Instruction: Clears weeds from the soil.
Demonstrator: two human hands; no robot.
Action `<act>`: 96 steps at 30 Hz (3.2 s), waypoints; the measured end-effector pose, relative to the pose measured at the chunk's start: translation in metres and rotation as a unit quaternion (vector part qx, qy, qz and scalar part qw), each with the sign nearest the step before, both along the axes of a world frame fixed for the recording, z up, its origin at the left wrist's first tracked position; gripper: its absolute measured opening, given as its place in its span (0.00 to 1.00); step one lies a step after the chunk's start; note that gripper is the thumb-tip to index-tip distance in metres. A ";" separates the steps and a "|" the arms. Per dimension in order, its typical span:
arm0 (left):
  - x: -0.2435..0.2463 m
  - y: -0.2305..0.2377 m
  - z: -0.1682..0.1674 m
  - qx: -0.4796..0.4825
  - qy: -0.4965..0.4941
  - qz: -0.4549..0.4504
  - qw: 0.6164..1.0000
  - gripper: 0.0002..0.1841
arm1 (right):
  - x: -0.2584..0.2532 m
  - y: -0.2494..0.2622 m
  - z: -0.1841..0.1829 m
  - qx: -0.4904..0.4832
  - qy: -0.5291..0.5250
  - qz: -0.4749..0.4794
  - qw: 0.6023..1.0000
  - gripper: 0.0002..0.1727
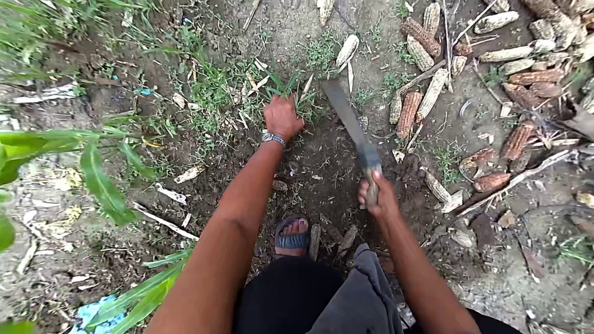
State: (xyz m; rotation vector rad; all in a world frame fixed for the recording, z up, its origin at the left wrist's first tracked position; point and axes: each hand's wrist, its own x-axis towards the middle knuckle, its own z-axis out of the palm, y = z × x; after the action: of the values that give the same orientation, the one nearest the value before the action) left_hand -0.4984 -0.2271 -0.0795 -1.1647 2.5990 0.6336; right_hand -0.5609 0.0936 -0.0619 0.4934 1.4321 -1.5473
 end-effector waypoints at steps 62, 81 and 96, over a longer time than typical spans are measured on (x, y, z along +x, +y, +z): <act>-0.130 0.076 0.005 -0.012 0.010 -0.214 0.977 0.32 | 0.060 0.157 0.117 0.203 0.310 0.176 0.912 0.28; 0.045 0.022 0.013 0.006 -0.033 0.174 0.984 0.41 | -0.023 0.108 0.093 0.226 0.529 0.330 0.748 0.30; 0.114 0.233 0.023 0.109 -0.080 -0.293 0.947 0.23 | -0.040 0.264 0.168 0.255 0.578 0.387 0.671 0.37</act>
State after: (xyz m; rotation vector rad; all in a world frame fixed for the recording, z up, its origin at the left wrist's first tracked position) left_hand -0.3840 0.0058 -0.0561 -0.3254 2.4674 0.6334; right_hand -0.6010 0.3579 0.1063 -0.9557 2.5637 -0.5954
